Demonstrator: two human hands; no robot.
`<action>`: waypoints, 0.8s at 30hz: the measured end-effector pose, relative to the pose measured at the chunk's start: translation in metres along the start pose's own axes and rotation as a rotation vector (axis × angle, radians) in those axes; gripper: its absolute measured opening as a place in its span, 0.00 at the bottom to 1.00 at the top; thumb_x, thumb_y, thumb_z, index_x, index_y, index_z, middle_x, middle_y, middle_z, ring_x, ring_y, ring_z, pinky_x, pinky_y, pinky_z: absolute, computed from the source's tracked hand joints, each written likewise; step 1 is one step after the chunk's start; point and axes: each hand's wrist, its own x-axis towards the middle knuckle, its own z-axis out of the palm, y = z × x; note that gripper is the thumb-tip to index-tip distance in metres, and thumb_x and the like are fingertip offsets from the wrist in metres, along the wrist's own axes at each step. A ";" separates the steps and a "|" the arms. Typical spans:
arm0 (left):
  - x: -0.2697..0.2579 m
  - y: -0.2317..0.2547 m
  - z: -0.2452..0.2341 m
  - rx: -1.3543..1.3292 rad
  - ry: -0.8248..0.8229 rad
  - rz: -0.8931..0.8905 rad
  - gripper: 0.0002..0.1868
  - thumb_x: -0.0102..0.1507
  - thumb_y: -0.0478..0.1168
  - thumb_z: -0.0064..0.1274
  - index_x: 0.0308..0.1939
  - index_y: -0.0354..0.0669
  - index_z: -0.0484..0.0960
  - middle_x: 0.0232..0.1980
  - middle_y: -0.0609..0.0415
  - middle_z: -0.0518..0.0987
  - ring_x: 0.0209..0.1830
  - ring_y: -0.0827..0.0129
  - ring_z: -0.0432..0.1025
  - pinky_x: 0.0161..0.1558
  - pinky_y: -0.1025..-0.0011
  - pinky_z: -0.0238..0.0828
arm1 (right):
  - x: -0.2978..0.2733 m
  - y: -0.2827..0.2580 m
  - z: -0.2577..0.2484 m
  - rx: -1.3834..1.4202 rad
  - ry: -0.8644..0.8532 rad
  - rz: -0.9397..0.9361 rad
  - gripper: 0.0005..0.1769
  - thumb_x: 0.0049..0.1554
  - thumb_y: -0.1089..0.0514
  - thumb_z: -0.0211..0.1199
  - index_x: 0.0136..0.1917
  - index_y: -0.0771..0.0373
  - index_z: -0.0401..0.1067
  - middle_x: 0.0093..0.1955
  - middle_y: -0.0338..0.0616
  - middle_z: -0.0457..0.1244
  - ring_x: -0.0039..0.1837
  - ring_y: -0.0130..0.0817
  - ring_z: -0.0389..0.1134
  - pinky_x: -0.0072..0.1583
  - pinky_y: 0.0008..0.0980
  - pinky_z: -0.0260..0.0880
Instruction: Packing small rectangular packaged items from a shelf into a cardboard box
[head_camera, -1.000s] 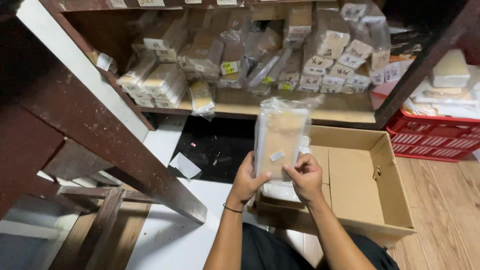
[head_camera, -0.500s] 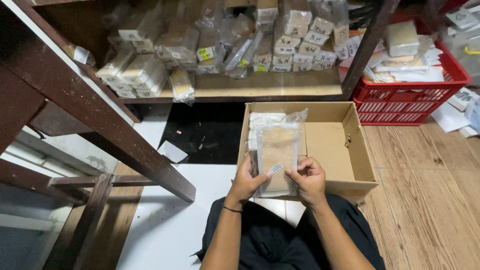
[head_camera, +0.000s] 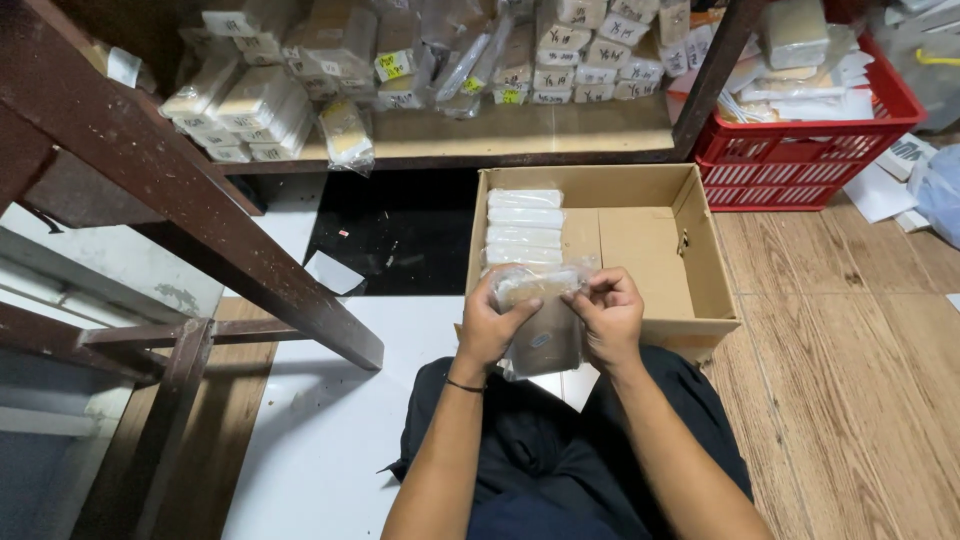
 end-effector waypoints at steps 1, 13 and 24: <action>-0.001 0.001 0.000 0.000 -0.003 -0.001 0.22 0.43 0.41 0.62 0.39 0.43 0.75 0.38 0.51 0.76 0.41 0.70 0.68 0.46 0.68 0.62 | -0.001 -0.008 0.007 -0.001 0.003 0.000 0.18 0.39 0.73 0.64 0.37 0.63 0.57 0.28 0.35 0.54 0.31 0.17 0.55 0.35 0.14 0.57; -0.004 0.040 0.003 0.032 0.178 -0.022 0.13 0.51 0.45 0.55 0.15 0.43 0.75 0.15 0.59 0.70 0.21 0.80 0.61 0.28 0.77 0.63 | 0.007 -0.023 0.022 -0.055 -0.017 0.114 0.15 0.45 0.65 0.62 0.41 0.59 0.57 0.28 0.40 0.60 0.31 0.20 0.61 0.35 0.15 0.59; -0.003 0.042 0.006 0.014 0.406 -0.258 0.20 0.50 0.49 0.52 0.09 0.41 0.72 0.10 0.55 0.65 0.15 0.71 0.62 0.29 0.71 0.59 | 0.011 -0.033 0.031 -0.420 -0.018 -0.478 0.15 0.45 0.65 0.64 0.42 0.65 0.59 0.42 0.46 0.56 0.44 0.31 0.60 0.46 0.24 0.62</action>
